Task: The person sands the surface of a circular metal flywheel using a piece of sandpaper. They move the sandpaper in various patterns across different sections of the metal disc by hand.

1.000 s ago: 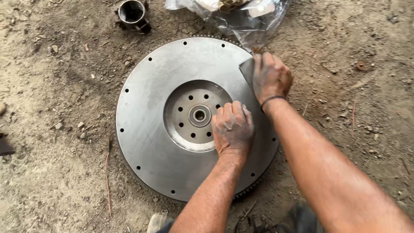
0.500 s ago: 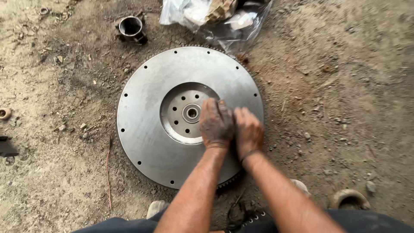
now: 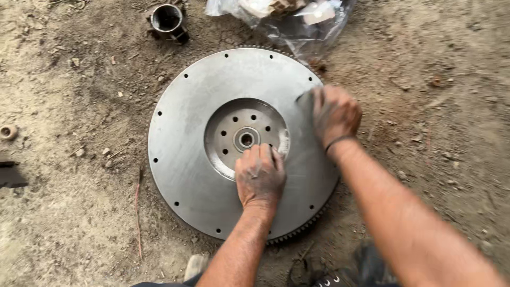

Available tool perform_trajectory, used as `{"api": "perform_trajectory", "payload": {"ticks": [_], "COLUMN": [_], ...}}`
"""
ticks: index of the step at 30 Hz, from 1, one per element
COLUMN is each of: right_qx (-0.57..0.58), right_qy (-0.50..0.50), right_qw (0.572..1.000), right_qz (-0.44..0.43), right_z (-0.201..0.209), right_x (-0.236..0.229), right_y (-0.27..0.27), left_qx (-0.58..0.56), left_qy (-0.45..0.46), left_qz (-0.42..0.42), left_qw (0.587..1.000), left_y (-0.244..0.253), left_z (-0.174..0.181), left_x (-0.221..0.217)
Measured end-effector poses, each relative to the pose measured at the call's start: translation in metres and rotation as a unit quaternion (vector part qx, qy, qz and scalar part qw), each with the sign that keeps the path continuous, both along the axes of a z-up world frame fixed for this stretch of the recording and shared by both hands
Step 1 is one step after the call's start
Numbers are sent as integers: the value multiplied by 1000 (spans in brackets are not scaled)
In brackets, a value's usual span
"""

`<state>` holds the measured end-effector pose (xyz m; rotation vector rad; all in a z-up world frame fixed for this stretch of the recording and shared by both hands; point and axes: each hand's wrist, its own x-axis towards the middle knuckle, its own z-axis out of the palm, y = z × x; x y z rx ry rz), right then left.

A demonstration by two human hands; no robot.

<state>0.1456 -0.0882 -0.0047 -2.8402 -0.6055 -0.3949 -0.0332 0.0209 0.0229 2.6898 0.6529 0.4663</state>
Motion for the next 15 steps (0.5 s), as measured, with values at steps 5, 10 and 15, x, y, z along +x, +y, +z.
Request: {"api": "perform_trajectory", "payload": {"ticks": [5, 10, 15], "right_qx": [38, -115, 6], "right_qy": [-11, 9, -12], "right_qw": [999, 992, 984], "right_qz": [15, 53, 179], "right_z": [-4, 1, 9], "right_x": [23, -61, -138], "right_y": [13, 3, -9], "left_qx": [-34, -54, -100], "left_qy": [21, -42, -69], "left_qz": [4, 31, 51], "left_qw": [999, 997, 991], "left_y": [1, 0, 4], "left_z": [1, 0, 2], "left_x": [0, -4, -6]}}
